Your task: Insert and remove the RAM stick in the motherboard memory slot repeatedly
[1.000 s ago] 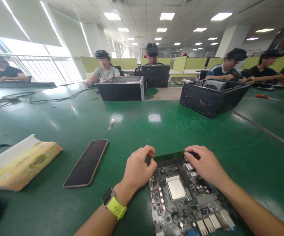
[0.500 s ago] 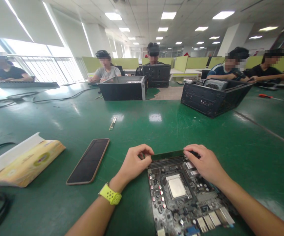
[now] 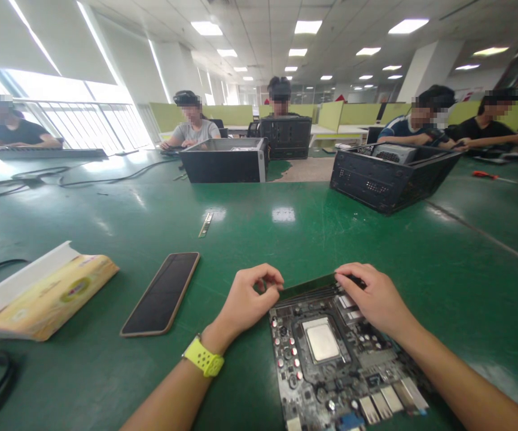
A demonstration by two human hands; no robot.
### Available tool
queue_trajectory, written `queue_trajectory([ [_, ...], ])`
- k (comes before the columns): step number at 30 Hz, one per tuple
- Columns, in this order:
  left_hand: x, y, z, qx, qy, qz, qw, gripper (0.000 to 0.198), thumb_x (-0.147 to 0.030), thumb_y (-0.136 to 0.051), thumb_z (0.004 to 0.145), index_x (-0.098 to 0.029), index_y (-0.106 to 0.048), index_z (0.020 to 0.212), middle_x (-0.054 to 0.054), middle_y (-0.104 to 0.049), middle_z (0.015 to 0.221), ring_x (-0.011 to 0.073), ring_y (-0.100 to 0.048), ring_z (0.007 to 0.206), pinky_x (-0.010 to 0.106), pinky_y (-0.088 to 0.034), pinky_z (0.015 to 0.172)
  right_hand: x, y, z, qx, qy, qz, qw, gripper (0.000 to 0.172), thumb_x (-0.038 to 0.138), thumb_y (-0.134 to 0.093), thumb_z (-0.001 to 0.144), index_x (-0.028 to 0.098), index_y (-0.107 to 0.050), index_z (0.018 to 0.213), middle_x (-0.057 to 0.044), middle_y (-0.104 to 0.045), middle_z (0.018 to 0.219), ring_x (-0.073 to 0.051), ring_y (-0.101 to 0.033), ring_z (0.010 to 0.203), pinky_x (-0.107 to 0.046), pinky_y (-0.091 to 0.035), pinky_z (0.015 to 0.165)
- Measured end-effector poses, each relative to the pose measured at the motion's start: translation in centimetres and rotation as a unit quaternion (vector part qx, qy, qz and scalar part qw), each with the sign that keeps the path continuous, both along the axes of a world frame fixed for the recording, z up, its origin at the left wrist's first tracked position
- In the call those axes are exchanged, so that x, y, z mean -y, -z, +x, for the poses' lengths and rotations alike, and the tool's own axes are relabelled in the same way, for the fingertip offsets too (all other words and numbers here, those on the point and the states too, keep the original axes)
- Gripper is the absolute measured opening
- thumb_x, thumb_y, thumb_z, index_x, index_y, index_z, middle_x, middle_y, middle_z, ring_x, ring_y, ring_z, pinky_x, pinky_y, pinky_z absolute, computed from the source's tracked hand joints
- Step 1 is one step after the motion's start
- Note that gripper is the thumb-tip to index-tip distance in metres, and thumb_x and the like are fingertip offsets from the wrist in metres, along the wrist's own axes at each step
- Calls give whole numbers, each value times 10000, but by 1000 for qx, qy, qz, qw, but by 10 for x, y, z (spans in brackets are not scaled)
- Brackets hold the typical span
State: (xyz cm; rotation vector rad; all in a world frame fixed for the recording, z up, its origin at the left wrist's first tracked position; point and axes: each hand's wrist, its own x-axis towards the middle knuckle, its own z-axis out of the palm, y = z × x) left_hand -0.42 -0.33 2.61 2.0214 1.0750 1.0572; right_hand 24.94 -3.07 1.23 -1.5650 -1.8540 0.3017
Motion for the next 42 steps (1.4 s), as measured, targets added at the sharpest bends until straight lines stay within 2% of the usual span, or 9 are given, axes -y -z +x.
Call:
queue_trajectory([
  [8, 0, 1, 0, -32, 30, -19, 999, 243, -49, -484, 607, -156, -639, 761, -16, -614, 663, 112, -525, 609, 217, -422, 575, 1, 1, 0, -13, 4, -10, 1000, 211, 336, -499, 849, 240, -686, 867, -23, -706, 902, -206, -607, 874, -346, -452, 783],
  [16, -4, 1, -3, 31, 13, -31, 999, 137, -105, -544, 672, -138, -623, 779, -11, -588, 679, 99, -506, 596, 215, -432, 573, 1, 2, 0, -22, 9, -7, 1000, 215, 337, -499, 851, 236, -689, 864, -23, -704, 896, -201, -609, 866, -330, -454, 770],
  [34, -4, 2, -3, 20, 14, -44, 999, 140, -99, -527, 658, -131, -633, 743, -9, -589, 654, 92, -502, 576, 202, -415, 552, 0, 4, 1, -29, 1, -3, 1000, 185, 336, -520, 850, 250, -683, 846, -5, -697, 890, -195, -598, 867, -334, -440, 786],
  [42, -2, 1, -3, 31, 20, -45, 998, 124, -107, -527, 665, -134, -634, 723, -4, -595, 655, 101, -521, 589, 205, -420, 557, 1, 3, -2, -30, 1, -6, 1000, 161, 326, -543, 831, 254, -685, 857, -9, -700, 916, -203, -596, 899, -358, -434, 841],
])
